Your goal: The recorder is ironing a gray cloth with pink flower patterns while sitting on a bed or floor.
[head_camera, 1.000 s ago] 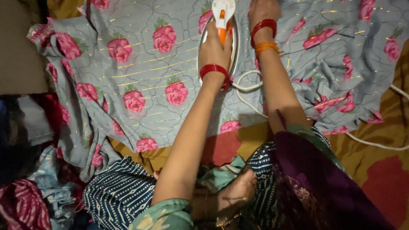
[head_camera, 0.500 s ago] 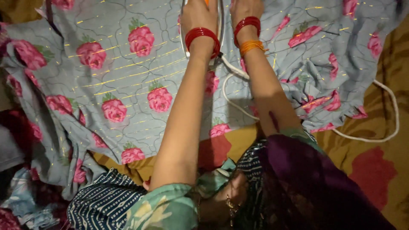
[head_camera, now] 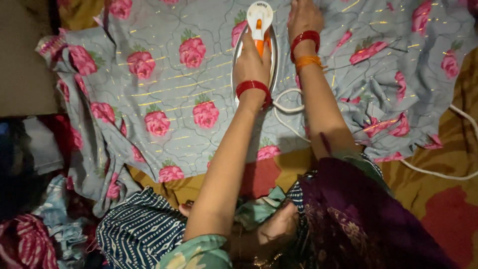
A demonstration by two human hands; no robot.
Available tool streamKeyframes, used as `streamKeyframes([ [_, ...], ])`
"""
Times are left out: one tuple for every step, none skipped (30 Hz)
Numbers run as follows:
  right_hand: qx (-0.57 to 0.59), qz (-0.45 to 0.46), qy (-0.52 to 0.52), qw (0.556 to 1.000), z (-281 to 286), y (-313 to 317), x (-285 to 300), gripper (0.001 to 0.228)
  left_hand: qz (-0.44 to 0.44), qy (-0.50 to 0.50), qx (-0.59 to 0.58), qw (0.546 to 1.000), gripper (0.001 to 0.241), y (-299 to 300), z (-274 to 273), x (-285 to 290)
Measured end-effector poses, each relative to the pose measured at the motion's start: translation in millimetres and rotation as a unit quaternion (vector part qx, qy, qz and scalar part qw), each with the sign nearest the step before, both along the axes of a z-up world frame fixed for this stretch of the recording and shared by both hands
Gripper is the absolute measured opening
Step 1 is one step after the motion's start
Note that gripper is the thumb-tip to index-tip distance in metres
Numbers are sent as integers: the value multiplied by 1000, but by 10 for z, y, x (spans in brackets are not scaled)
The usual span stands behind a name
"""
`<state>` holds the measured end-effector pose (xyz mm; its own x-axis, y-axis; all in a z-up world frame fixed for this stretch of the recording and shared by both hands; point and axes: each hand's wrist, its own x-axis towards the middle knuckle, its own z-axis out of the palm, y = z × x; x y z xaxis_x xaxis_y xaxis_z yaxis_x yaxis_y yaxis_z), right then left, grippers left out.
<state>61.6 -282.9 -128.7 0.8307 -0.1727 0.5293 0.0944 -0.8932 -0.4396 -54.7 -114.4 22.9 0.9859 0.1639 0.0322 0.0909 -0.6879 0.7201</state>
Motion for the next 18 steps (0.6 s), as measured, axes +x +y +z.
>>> streamKeyframes([
  [-1, 0, 2, 1000, 3, 6, -7, 6, 0, 2, -1, 1000, 47, -2, -32, 41],
  [-7, -1, 9, 1000, 9, 8, -11, 5, -1, 7, 12, 1000, 45, -8, -62, 86],
  [-15, -5, 14, 1000, 23, -13, -2, 7, -5, 11, 23, 1000, 43, -28, -91, 148],
  [-17, -7, 16, 1000, -3, -5, 22, 7, -6, 13, 20, 1000, 43, -26, -100, 219],
  [-6, -7, 9, 1000, -35, -16, 35, 8, -12, -3, 20, 1000, 43, -37, -114, 288],
  [5, -6, 3, 1000, -76, -33, 51, 9, -17, -18, 20, 999, 43, -55, -137, 360],
  [1, -12, 9, 1000, -193, -52, 96, 9, -23, -13, 16, 1000, 43, -78, -163, 461],
  [-14, -31, 6, 999, -318, -72, 141, 10, -16, -4, 15, 1000, 44, -103, -197, 564],
  [-30, -49, 4, 998, -445, -93, 179, 12, -8, 5, 14, 1000, 46, -127, -235, 660],
  [-35, -54, 9, 998, -471, -113, 164, 12, -13, 11, 10, 1000, 46, -157, -367, 768],
  [-40, -60, 27, 997, -486, -107, 167, 15, -1, -14, 38, 999, 41, -173, -487, 882],
  [-45, -67, 45, 996, -488, -99, 166, 19, 11, -39, 65, 997, 39, -188, -595, 989],
  [-46, -69, 47, 995, -433, -94, 165, 19, 9, -37, 64, 997, 39, -208, -615, 1020],
  [-35, -61, 70, 995, -362, -86, 153, 21, 14, -31, 64, 997, 34, -226, -619, 1041],
  [-22, -51, 90, 994, -271, -54, 155, 23, 20, -26, 67, 997, 30, -225, -599, 1064],
  [-22, -52, 90, 994, -238, -57, 73, 23, 19, -27, 67, 997, 30, -233, -501, 974],
  [-11, -46, 64, 997, -167, -32, 82, 22, 21, -35, 61, 997, 31, -216, -365, 950],
  [0, -41, 37, 998, -90, -2, 85, 21, 23, -42, 54, 997, 33, -194, -224, 919],
])
